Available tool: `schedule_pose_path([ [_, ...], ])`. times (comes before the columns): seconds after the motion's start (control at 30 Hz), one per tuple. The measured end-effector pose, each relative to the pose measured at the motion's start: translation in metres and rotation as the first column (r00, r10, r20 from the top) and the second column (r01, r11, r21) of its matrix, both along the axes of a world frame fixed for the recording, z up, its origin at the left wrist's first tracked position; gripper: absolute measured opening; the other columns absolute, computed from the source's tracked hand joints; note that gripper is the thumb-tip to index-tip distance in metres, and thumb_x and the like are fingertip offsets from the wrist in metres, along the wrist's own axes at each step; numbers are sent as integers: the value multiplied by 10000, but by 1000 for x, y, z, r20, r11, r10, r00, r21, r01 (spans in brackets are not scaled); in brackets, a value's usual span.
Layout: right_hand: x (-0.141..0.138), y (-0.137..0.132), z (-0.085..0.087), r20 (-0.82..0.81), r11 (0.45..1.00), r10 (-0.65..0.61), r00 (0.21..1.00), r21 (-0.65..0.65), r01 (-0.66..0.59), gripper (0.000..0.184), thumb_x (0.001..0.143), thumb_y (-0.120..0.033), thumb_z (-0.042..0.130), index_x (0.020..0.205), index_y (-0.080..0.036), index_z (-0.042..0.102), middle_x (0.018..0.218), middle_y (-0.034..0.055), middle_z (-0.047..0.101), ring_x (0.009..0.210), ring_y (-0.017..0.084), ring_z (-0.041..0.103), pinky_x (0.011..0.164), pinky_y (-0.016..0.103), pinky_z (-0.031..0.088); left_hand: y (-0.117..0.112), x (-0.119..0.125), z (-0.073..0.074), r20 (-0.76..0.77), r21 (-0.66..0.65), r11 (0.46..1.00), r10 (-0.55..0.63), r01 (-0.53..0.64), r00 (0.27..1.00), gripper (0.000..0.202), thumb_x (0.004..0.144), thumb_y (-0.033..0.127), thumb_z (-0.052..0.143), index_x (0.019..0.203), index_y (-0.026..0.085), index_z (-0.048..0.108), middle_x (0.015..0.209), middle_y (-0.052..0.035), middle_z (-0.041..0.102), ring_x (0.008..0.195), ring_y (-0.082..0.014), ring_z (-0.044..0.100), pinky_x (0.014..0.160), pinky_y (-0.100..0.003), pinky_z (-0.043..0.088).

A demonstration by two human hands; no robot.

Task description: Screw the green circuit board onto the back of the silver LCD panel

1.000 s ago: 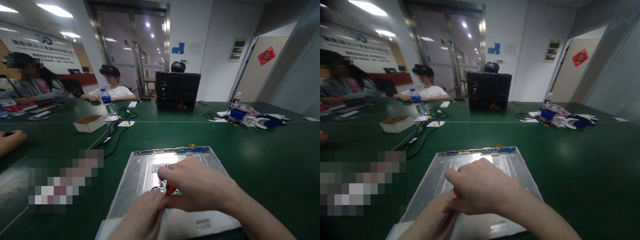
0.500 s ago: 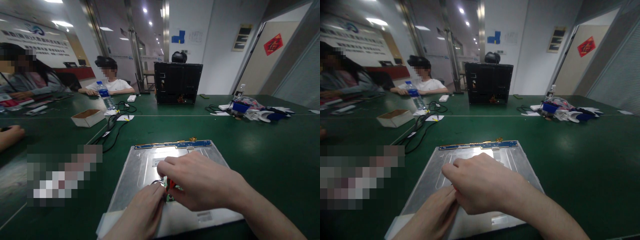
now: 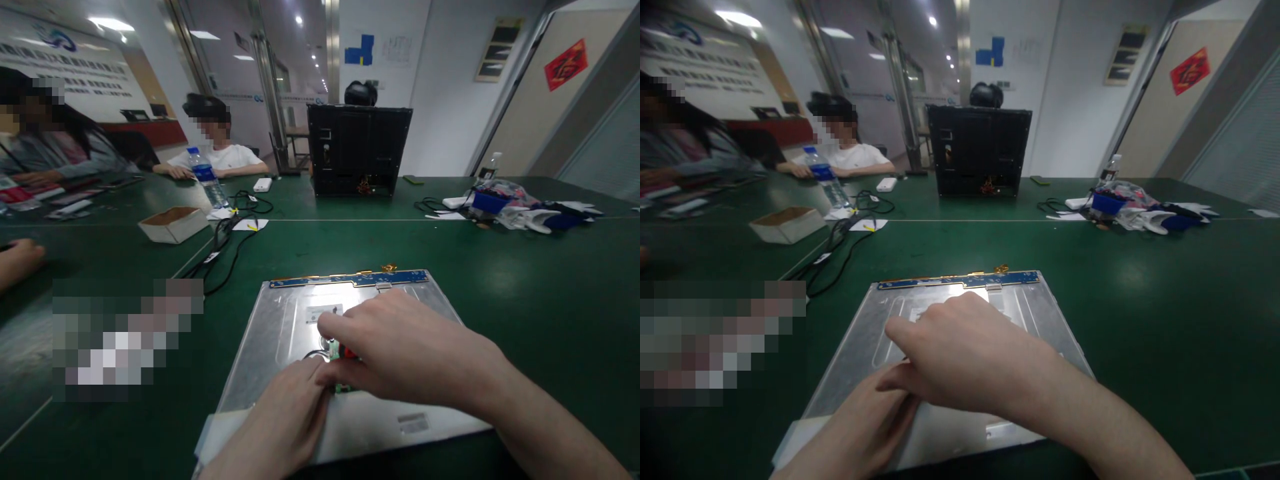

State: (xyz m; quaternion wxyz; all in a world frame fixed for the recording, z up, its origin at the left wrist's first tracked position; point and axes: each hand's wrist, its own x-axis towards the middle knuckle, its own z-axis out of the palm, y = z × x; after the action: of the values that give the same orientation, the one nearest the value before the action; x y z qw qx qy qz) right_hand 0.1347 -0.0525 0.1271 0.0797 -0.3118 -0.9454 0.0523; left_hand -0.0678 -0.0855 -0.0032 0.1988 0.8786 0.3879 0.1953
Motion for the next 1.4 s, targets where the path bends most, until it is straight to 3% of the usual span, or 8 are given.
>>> schedule_pose_path([
  [0.33, 2, -1, 7, -25, 992, 104, 994, -64, -106, 99, 885, -194, 575, 979, -172, 552, 851, 20, 672, 623, 144, 561, 491, 279, 263, -2, -2, -3, -9, 12, 999, 44, -44, 999, 180, 886, 139, 409, 951, 201, 566, 910, -57, 664, 803, -231, 647, 716, -366, 516],
  [0.53, 2, 0, 3, -18, 995, 68, 997, -65, -69, 212, 948, -410, 607, 950, -199, 585, 741, -3, 674, 600, 159, 596, 498, 277, 255, -1, -2, 1, -18, 26, 1000, 17, -17, 1000, 170, 875, 129, 410, 922, 216, 548, 879, -27, 647, 780, -208, 639, 695, -330, 506],
  [0.77, 1, -1, 1, 4, 997, 73, 997, 4, -73, 46, 910, -228, 589, 932, -188, 590, 756, 5, 671, 571, 135, 528, 497, 279, 208, 0, -1, -3, 6, 43, 999, 20, -21, 1000, 155, 872, 123, 415, 916, 214, 532, 890, -43, 652, 784, -211, 637, 708, -335, 507],
  [0.83, 2, -2, 2, -1, 996, 89, 996, -10, -89, 85, 881, -206, 593, 960, -185, 573, 812, 16, 684, 590, 136, 530, 495, 276, 216, 0, -1, -3, -7, 42, 999, 25, -25, 1000, 165, 868, 123, 409, 922, 210, 538, 894, -51, 654, 784, -220, 640, 706, -347, 510],
  [0.97, 2, -3, 3, 9, 995, 97, 995, -28, -96, 105, 881, -218, 593, 977, -185, 565, 821, 23, 689, 603, 140, 553, 497, 278, 225, -1, -2, -3, -24, 34, 999, 34, -33, 999, 188, 879, 127, 400, 967, 200, 550, 904, -59, 656, 788, -225, 645, 699, -349, 511],
  [1.13, 1, 0, 2, -4, 999, 46, 999, -13, -46, 185, 940, -376, 619, 930, -193, 597, 711, -7, 663, 571, 146, 572, 492, 285, 223, -2, -2, 1, -28, 30, 1000, 8, -7, 1000, 175, 878, 114, 419, 938, 217, 547, 911, -39, 648, 813, -212, 645, 738, -337, 508],
  [1.4, 0, -2, 3, 8, 997, 80, 997, -21, -80, 101, 889, -221, 592, 979, -179, 573, 797, 16, 687, 595, 135, 561, 490, 279, 217, -1, -3, -4, -37, -11, 999, 35, -35, 999, 172, 878, 133, 429, 965, 212, 554, 913, -48, 665, 804, -222, 648, 724, -345, 503],
])
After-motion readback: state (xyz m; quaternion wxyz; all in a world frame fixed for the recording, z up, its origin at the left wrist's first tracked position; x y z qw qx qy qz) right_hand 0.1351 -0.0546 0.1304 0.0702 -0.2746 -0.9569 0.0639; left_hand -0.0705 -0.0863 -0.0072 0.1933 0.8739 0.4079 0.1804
